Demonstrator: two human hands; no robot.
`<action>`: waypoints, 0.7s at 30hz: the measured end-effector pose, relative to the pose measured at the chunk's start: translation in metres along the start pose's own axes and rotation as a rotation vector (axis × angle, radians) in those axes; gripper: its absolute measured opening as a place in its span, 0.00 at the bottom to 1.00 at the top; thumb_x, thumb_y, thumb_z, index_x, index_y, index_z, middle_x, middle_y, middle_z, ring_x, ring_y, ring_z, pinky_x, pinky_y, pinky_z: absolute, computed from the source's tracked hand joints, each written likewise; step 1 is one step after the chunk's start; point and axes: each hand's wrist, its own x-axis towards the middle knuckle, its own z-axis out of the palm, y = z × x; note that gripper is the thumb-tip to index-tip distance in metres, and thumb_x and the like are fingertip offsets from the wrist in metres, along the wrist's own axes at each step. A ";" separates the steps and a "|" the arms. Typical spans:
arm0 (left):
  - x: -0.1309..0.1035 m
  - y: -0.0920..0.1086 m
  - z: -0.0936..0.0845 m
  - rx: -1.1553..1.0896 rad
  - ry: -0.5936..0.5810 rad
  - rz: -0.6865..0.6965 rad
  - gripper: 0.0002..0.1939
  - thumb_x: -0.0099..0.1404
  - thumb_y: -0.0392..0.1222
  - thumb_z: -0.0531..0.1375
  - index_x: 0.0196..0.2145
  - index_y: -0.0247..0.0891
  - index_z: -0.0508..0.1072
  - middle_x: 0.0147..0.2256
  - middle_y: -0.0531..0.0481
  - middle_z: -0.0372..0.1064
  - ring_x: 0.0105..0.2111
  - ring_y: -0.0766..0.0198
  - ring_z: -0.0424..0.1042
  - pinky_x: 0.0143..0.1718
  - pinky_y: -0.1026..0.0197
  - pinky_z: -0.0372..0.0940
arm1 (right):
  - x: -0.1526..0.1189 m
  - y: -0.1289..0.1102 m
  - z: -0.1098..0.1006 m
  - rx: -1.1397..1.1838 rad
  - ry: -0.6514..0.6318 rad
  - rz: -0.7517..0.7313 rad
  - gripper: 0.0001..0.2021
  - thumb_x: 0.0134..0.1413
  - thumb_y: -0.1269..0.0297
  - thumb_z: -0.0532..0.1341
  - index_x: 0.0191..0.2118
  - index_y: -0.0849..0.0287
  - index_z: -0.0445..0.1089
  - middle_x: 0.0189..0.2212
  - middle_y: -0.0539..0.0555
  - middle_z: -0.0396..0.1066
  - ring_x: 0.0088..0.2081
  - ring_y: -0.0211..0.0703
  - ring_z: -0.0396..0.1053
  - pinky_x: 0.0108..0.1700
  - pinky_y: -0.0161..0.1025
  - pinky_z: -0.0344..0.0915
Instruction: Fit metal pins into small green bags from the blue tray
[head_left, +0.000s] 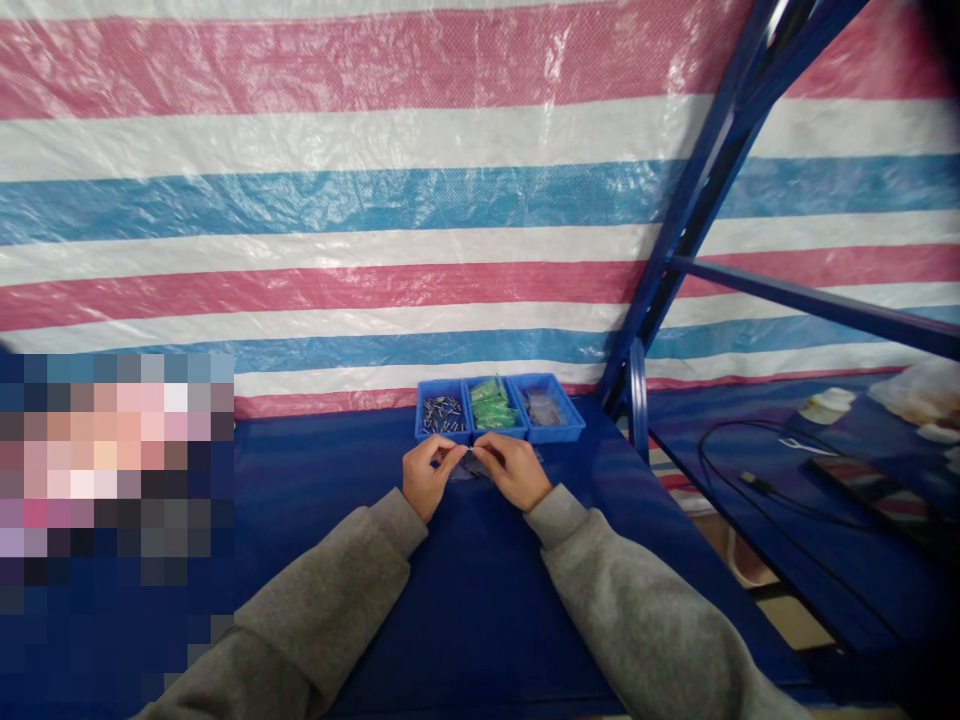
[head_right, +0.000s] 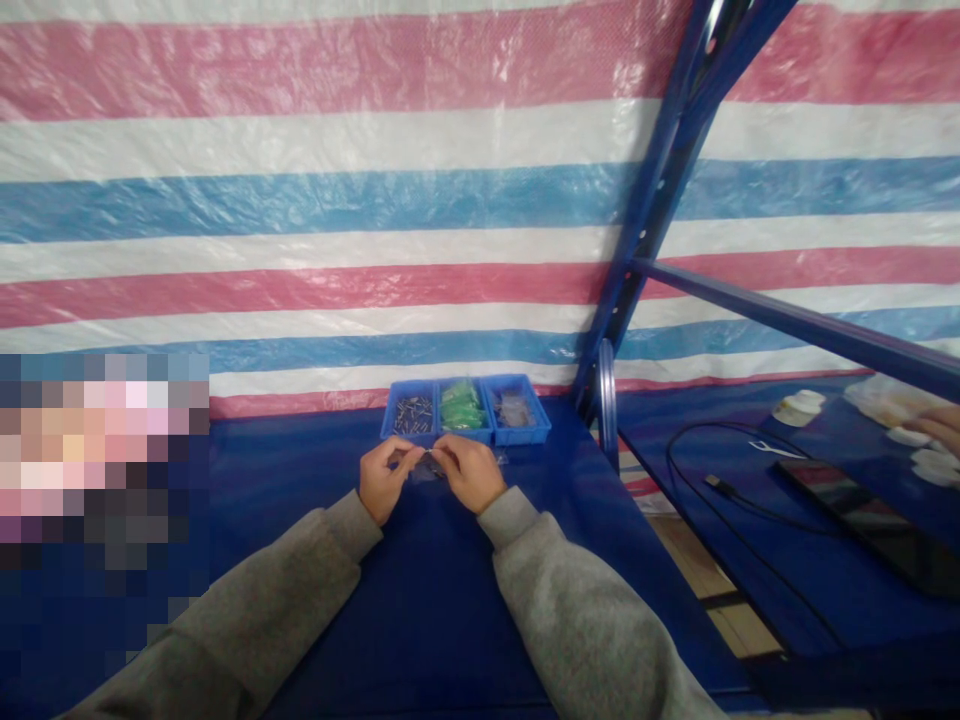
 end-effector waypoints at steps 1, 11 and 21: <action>0.000 0.001 0.000 -0.013 -0.001 0.007 0.10 0.59 0.45 0.60 0.28 0.35 0.72 0.24 0.52 0.70 0.23 0.69 0.68 0.28 0.67 0.65 | 0.000 0.000 0.000 -0.002 0.007 -0.001 0.12 0.61 0.61 0.51 0.32 0.58 0.68 0.24 0.51 0.69 0.27 0.39 0.67 0.32 0.33 0.58; -0.001 0.004 0.004 -0.185 -0.047 0.011 0.08 0.64 0.42 0.54 0.36 0.35 0.66 0.38 0.45 0.71 0.33 0.66 0.72 0.31 0.66 0.68 | 0.000 0.006 0.004 -0.118 0.034 0.045 0.19 0.62 0.59 0.49 0.25 0.59 0.68 0.21 0.51 0.69 0.25 0.39 0.67 0.30 0.33 0.57; 0.000 0.000 0.004 -0.018 -0.096 0.054 0.10 0.62 0.45 0.57 0.35 0.36 0.73 0.25 0.51 0.72 0.22 0.69 0.70 0.28 0.68 0.65 | 0.000 0.004 0.000 -0.133 0.172 0.079 0.16 0.62 0.61 0.49 0.30 0.60 0.70 0.22 0.52 0.70 0.25 0.39 0.67 0.30 0.33 0.59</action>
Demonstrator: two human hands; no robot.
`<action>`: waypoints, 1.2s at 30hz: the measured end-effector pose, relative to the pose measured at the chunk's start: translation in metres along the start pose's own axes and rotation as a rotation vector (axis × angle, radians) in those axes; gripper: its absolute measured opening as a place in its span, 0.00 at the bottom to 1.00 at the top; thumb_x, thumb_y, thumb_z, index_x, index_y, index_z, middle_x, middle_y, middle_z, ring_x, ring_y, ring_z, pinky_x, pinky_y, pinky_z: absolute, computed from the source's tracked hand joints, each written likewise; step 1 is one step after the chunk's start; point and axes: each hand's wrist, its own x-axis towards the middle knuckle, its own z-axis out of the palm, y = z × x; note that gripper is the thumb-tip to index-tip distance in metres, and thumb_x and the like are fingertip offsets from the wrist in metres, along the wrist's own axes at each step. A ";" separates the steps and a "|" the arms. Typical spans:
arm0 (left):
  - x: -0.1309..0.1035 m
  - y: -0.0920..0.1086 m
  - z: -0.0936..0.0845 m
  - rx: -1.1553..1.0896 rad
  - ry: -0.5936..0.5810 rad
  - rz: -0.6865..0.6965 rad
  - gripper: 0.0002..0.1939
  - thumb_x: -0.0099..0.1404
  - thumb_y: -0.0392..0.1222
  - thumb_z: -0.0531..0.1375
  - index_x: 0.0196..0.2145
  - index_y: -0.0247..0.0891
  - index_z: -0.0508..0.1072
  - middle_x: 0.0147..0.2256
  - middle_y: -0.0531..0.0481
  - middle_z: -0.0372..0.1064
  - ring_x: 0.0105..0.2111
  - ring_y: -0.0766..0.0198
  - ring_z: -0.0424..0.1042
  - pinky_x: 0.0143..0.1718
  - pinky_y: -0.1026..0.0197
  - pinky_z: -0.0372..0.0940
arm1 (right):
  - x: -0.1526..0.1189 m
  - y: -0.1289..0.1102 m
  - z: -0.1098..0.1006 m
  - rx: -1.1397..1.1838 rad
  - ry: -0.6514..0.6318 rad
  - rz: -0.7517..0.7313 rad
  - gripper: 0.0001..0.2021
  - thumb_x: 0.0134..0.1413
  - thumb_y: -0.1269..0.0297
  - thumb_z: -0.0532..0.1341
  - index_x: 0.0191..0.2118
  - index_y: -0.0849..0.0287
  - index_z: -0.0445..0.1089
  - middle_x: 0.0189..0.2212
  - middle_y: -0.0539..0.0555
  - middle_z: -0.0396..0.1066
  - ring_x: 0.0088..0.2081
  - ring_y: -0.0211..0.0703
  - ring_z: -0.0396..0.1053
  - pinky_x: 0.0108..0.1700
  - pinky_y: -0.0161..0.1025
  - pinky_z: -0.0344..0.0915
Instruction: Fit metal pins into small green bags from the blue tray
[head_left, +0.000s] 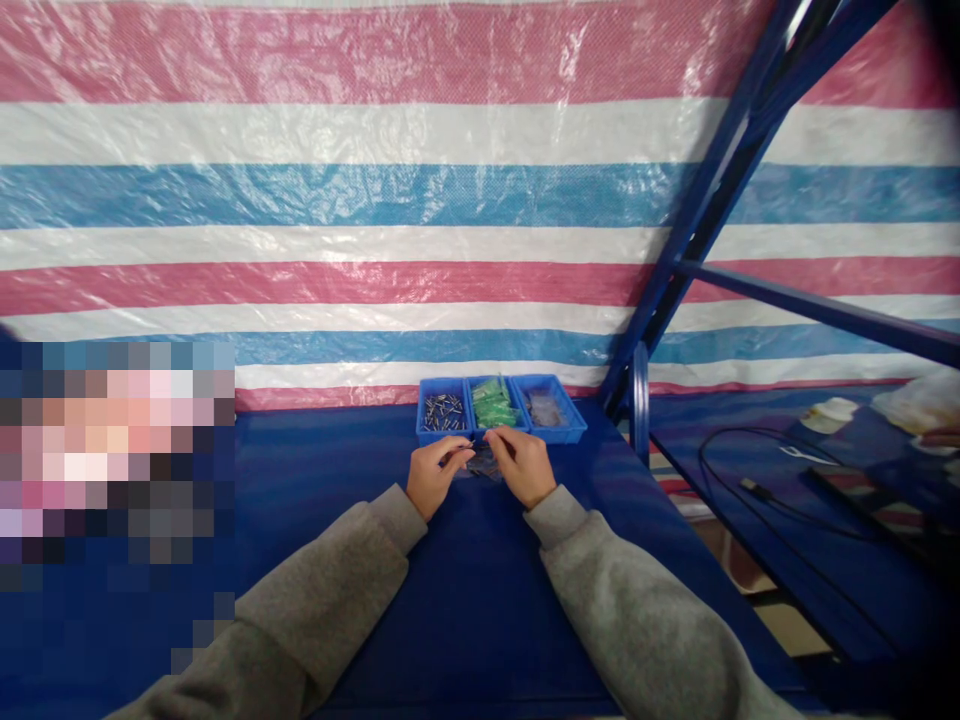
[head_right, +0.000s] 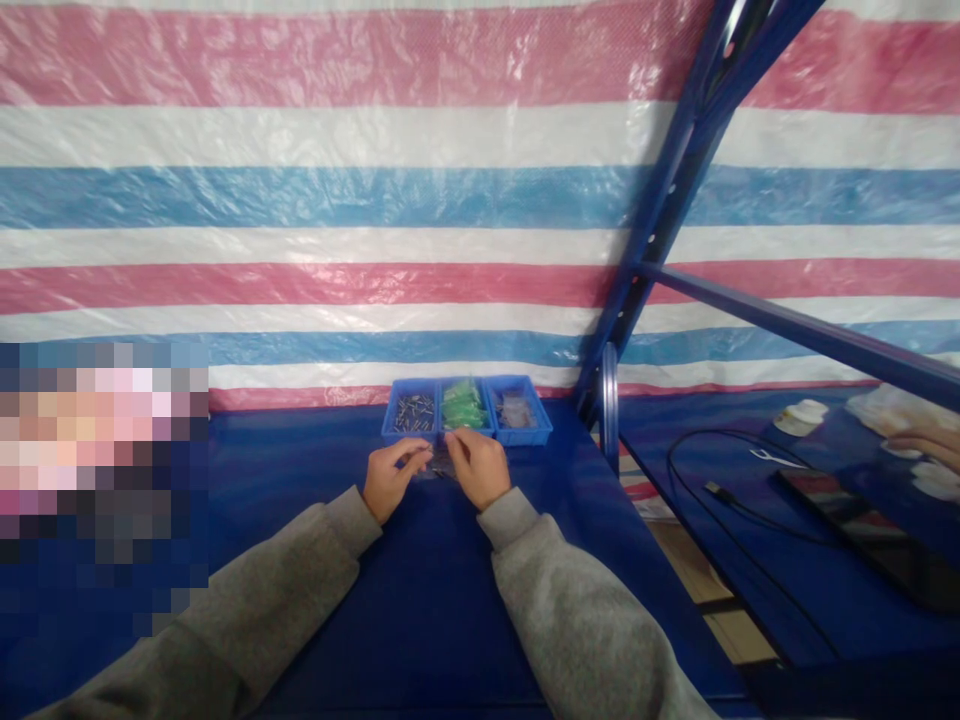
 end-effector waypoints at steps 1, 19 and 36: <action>0.000 0.000 0.000 -0.002 0.002 -0.008 0.10 0.61 0.45 0.58 0.34 0.36 0.73 0.23 0.53 0.71 0.21 0.70 0.69 0.26 0.68 0.64 | 0.000 -0.001 0.000 0.010 0.009 -0.003 0.16 0.62 0.61 0.49 0.31 0.60 0.70 0.23 0.53 0.70 0.26 0.39 0.68 0.31 0.33 0.59; 0.000 -0.003 0.000 -0.090 0.043 -0.104 0.10 0.59 0.46 0.60 0.34 0.36 0.71 0.19 0.56 0.68 0.17 0.71 0.65 0.21 0.69 0.62 | -0.002 -0.006 0.000 0.120 -0.115 -0.073 0.11 0.58 0.62 0.54 0.31 0.59 0.70 0.23 0.51 0.70 0.25 0.38 0.67 0.29 0.33 0.59; 0.002 0.000 -0.001 -0.255 0.082 -0.072 0.09 0.62 0.44 0.56 0.35 0.35 0.68 0.40 0.44 0.71 0.38 0.62 0.72 0.37 0.61 0.69 | -0.001 0.001 0.005 0.012 -0.110 -0.026 0.12 0.59 0.61 0.52 0.30 0.58 0.68 0.21 0.50 0.69 0.24 0.39 0.66 0.29 0.33 0.58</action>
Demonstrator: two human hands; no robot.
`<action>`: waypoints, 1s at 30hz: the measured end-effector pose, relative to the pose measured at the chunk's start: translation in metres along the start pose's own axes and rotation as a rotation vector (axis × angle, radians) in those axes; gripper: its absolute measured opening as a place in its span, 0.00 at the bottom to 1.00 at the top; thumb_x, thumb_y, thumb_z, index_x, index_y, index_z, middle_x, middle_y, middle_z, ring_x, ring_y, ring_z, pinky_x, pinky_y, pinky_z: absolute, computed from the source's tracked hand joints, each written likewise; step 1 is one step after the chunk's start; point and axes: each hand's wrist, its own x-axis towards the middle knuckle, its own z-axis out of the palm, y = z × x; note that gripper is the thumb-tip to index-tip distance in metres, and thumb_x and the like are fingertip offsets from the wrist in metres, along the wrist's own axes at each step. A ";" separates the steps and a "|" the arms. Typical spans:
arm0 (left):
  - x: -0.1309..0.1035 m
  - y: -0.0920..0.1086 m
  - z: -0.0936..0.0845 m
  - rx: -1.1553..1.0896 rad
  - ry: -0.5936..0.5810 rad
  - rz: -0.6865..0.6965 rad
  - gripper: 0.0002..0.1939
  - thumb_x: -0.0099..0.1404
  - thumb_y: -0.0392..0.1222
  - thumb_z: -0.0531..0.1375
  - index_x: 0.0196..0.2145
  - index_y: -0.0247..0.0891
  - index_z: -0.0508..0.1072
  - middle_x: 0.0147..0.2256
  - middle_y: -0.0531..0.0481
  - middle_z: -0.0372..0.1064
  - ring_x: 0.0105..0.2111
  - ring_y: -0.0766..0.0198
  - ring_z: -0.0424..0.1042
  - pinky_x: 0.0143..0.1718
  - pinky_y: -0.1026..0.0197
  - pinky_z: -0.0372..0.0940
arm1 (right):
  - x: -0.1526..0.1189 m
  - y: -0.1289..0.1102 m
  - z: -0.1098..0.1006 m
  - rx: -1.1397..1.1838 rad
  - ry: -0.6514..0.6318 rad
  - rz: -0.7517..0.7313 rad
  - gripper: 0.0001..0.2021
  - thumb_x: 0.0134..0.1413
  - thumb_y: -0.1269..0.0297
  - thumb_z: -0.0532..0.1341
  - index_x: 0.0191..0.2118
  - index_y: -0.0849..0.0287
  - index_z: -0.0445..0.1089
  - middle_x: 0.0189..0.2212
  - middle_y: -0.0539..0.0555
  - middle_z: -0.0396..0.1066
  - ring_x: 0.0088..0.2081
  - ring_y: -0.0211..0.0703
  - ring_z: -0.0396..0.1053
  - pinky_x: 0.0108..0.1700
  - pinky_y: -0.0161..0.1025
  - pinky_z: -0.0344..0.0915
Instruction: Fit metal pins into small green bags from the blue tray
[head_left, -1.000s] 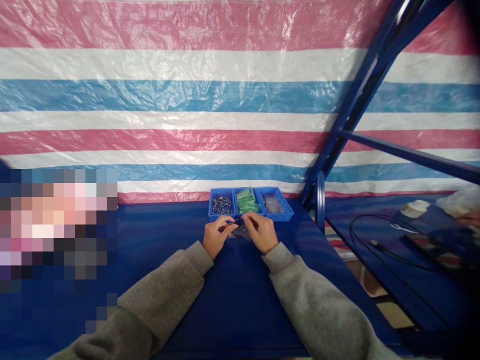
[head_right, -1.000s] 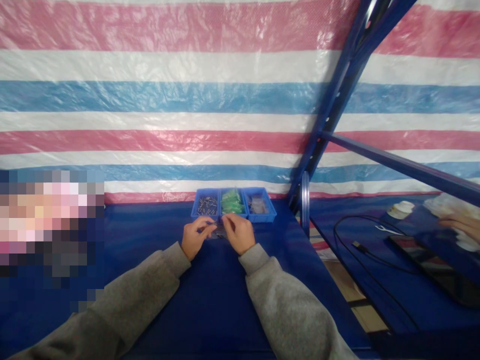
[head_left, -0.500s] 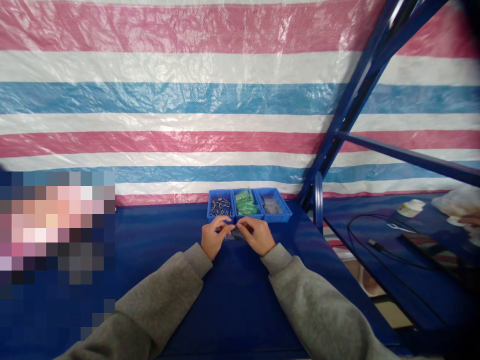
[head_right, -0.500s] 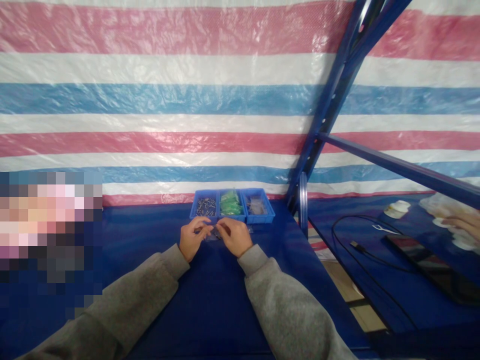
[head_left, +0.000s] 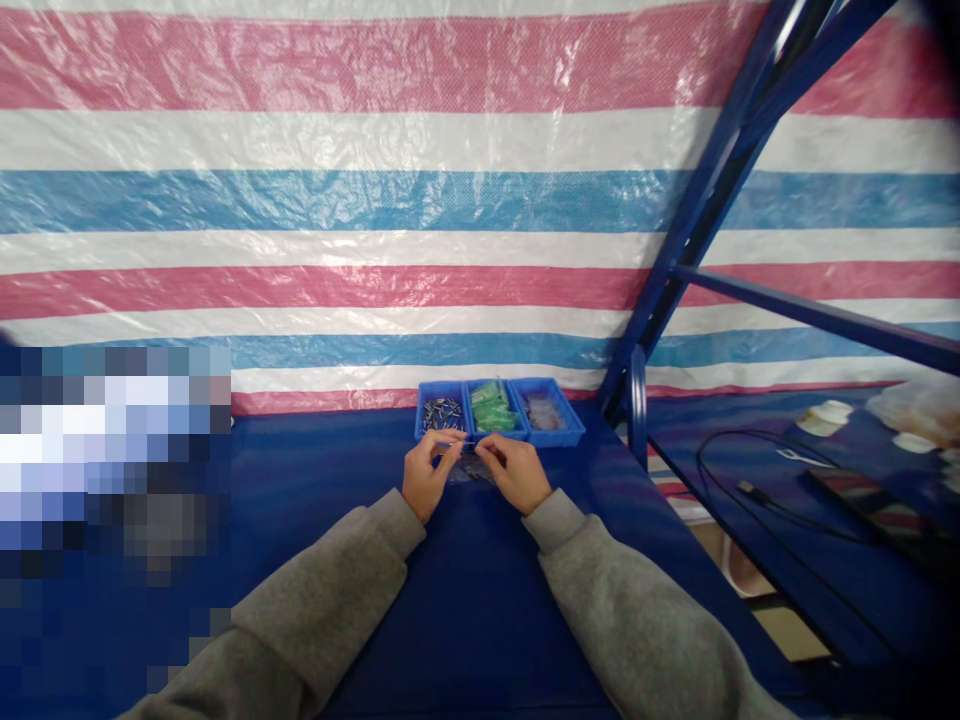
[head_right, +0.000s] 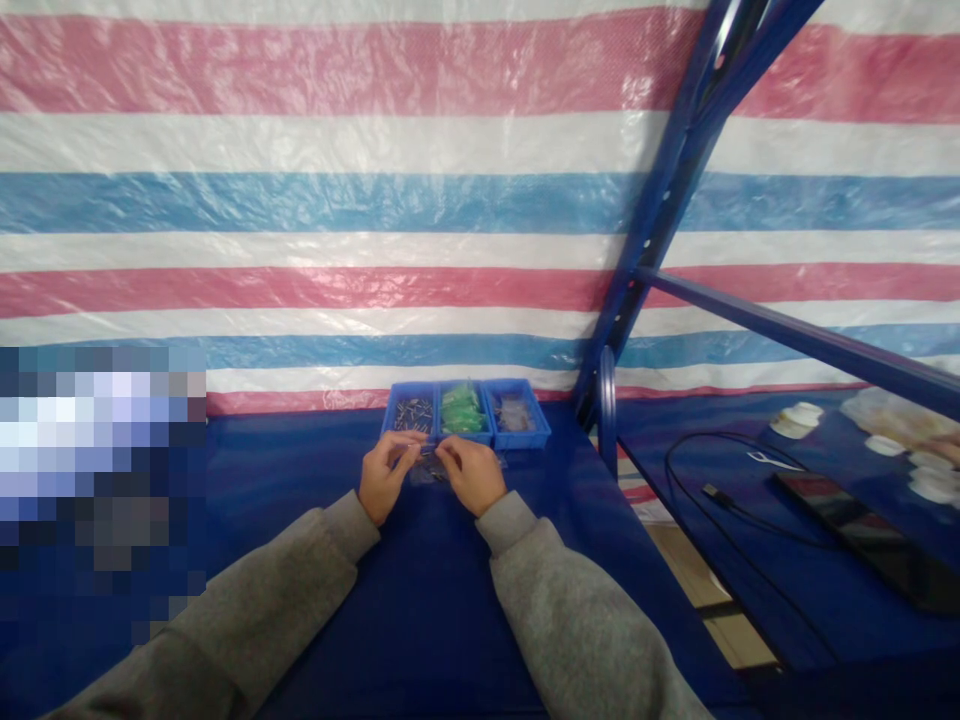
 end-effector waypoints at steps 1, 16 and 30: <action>0.000 0.001 0.000 -0.009 -0.003 -0.005 0.09 0.63 0.44 0.55 0.36 0.35 0.67 0.41 0.43 0.71 0.39 0.61 0.72 0.38 0.60 0.69 | 0.000 0.001 0.000 -0.010 0.007 0.010 0.12 0.59 0.60 0.52 0.30 0.58 0.68 0.21 0.50 0.69 0.24 0.39 0.66 0.29 0.33 0.58; 0.001 0.008 -0.003 0.361 -0.062 0.210 0.11 0.63 0.45 0.56 0.38 0.39 0.75 0.32 0.47 0.72 0.32 0.62 0.68 0.38 0.59 0.64 | 0.001 0.000 -0.003 -0.043 0.100 0.045 0.12 0.59 0.62 0.52 0.30 0.59 0.69 0.22 0.52 0.70 0.24 0.39 0.66 0.29 0.33 0.58; 0.002 0.002 -0.001 0.282 -0.069 0.088 0.11 0.65 0.45 0.53 0.39 0.37 0.71 0.25 0.52 0.70 0.28 0.65 0.71 0.37 0.63 0.64 | 0.001 -0.005 -0.004 0.044 0.024 -0.022 0.10 0.58 0.63 0.53 0.33 0.58 0.70 0.24 0.51 0.71 0.26 0.38 0.67 0.31 0.33 0.60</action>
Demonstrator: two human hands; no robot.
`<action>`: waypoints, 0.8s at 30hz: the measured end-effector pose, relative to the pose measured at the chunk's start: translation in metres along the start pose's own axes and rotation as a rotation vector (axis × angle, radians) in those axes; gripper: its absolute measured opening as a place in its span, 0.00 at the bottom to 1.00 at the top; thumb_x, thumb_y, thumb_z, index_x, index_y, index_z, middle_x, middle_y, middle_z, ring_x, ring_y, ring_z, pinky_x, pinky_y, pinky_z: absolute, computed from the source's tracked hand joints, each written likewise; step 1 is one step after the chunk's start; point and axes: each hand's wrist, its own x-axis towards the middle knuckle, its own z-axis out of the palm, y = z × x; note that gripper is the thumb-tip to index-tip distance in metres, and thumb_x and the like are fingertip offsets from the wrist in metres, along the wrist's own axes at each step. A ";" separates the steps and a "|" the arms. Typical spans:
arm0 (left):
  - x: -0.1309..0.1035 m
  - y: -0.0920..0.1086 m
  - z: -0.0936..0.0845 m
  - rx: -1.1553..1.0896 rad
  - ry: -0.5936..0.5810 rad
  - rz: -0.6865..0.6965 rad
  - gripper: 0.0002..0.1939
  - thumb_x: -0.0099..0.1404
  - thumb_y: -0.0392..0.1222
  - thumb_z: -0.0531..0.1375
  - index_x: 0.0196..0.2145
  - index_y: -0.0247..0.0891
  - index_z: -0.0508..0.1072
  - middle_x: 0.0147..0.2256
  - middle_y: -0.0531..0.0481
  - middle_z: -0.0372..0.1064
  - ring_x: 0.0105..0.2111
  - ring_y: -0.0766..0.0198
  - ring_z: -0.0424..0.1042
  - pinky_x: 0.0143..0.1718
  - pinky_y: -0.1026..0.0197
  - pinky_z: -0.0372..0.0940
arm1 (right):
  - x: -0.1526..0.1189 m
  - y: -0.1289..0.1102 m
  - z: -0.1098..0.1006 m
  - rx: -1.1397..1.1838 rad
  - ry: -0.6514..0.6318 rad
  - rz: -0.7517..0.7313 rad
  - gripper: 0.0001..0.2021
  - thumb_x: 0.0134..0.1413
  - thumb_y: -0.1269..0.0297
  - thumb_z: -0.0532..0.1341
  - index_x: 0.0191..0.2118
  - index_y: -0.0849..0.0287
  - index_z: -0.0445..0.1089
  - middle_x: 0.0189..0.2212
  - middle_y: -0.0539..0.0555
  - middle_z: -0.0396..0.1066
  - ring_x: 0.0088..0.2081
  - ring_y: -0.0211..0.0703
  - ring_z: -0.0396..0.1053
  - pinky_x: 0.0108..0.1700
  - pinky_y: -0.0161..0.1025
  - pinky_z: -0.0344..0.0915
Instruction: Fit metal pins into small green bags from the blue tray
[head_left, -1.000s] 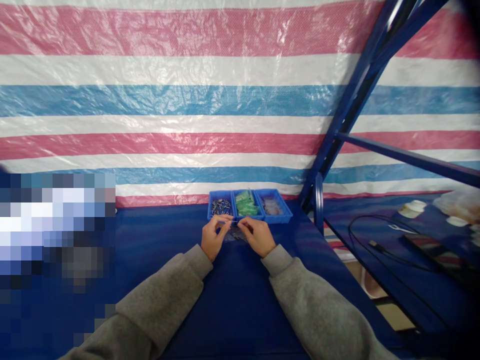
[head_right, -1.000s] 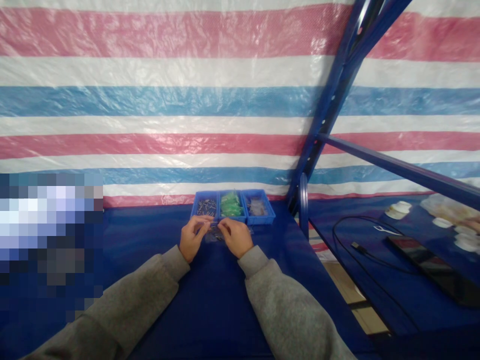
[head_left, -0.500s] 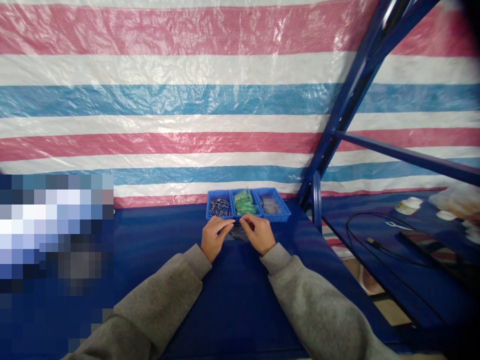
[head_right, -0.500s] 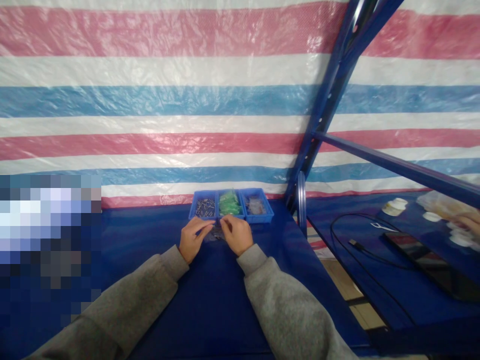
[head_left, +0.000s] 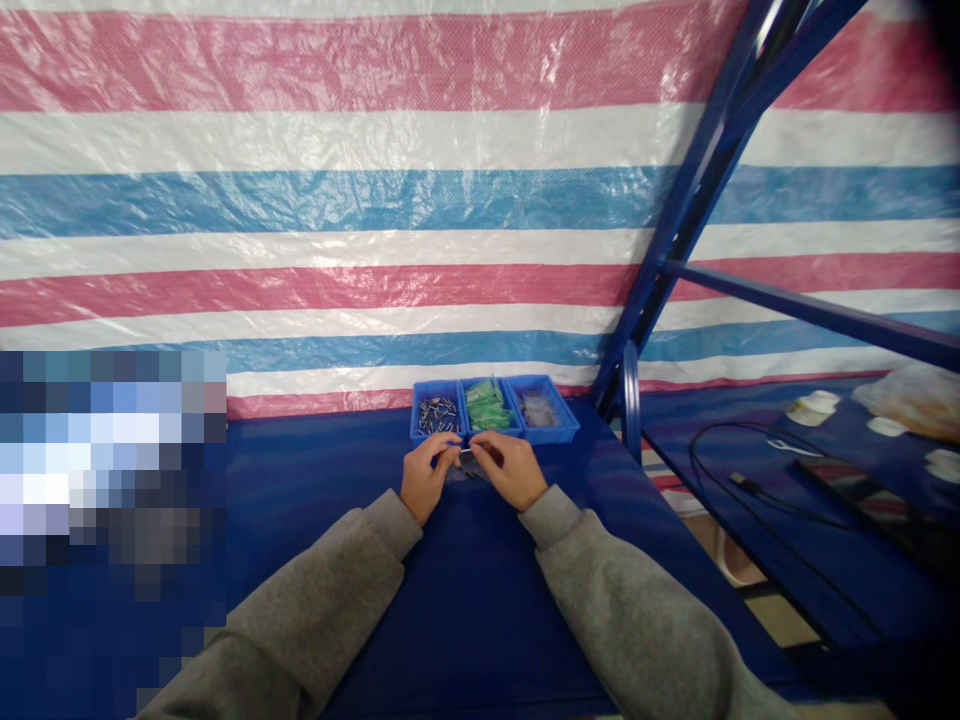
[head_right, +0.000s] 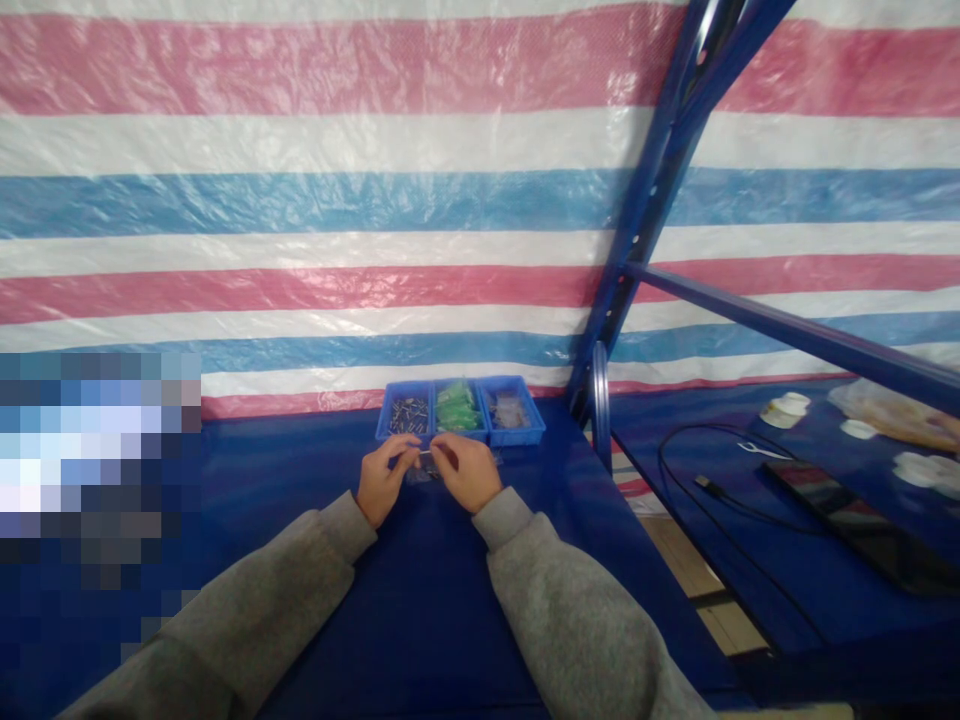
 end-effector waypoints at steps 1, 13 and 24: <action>0.000 0.000 0.000 -0.006 -0.007 -0.011 0.11 0.65 0.45 0.54 0.39 0.37 0.70 0.23 0.54 0.69 0.26 0.66 0.70 0.36 0.63 0.64 | 0.000 0.000 0.000 0.019 -0.022 -0.015 0.09 0.58 0.62 0.54 0.34 0.58 0.70 0.24 0.50 0.71 0.26 0.38 0.68 0.31 0.33 0.60; 0.000 0.002 -0.002 0.048 0.015 0.012 0.08 0.62 0.44 0.57 0.33 0.37 0.73 0.32 0.50 0.72 0.31 0.65 0.69 0.37 0.64 0.63 | 0.000 0.001 -0.001 0.008 -0.050 -0.015 0.15 0.61 0.59 0.49 0.30 0.58 0.68 0.23 0.51 0.69 0.27 0.39 0.66 0.31 0.33 0.58; -0.001 0.008 -0.003 0.085 -0.007 -0.047 0.18 0.64 0.46 0.54 0.20 0.36 0.68 0.15 0.56 0.62 0.18 0.71 0.63 0.26 0.68 0.58 | 0.000 -0.002 -0.001 0.026 -0.072 -0.029 0.16 0.61 0.56 0.50 0.30 0.58 0.69 0.22 0.51 0.68 0.25 0.38 0.65 0.30 0.33 0.57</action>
